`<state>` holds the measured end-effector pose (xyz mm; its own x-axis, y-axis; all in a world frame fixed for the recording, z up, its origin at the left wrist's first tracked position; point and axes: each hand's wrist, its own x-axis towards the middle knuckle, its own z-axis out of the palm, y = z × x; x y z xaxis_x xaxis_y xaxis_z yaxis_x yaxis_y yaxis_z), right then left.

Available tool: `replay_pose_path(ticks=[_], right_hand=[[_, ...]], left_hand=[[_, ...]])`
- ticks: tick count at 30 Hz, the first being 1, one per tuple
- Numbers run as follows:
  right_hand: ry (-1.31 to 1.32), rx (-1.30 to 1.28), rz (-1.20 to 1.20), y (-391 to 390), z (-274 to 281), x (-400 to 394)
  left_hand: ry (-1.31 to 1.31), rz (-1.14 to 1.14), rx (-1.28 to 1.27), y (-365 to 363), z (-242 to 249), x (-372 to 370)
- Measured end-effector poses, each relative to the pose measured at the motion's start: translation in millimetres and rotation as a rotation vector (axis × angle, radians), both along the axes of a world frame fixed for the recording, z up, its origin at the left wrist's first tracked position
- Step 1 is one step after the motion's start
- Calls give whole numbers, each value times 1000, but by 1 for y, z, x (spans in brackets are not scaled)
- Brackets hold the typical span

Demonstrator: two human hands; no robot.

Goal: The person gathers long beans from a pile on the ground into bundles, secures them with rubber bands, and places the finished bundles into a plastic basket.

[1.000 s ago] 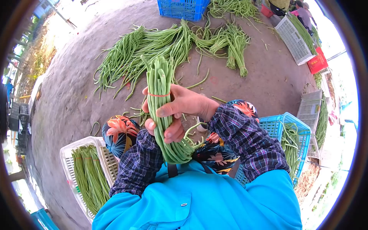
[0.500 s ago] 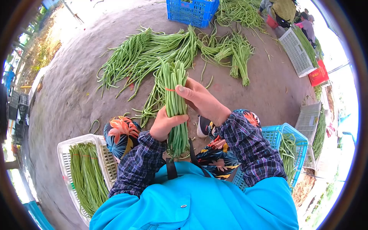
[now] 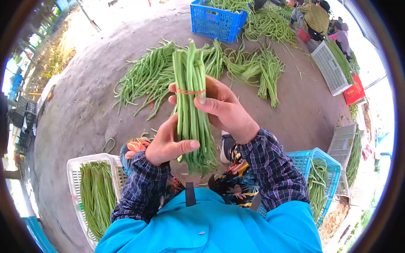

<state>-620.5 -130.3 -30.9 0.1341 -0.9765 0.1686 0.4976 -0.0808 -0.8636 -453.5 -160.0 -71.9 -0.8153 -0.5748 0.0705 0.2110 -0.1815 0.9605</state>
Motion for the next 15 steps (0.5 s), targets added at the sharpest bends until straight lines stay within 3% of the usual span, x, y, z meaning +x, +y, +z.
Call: replay_pose_path(ticks=[4, 6, 8, 9, 10, 12, 13, 15], right_hand=[[-125, -217, 267, -38, 32, 17], [-138, -261, 293, -49, 41, 25], [-69, -365, 298, -63, 45, 28], [95, -362, 189, -67, 41, 26], [93, -356, 194, -72, 32, 20], [979, -567, -361, -86, 10, 10], [1066, -558, -595, -87, 0, 11], [1026, -428, -542, -76, -7, 18]], left_hand=[[-78, -114, -141, -40, 50, 17], [-50, -106, -166, -52, 53, 23], [83, -101, -4, -58, 44, 23], [142, -82, 31, -59, 35, 18], [142, -76, 37, -64, 21, 21], [226, -129, 337, -75, -3, 24], [191, -47, 329, -76, -11, 25], [181, 36, 355, -76, -16, 34]])
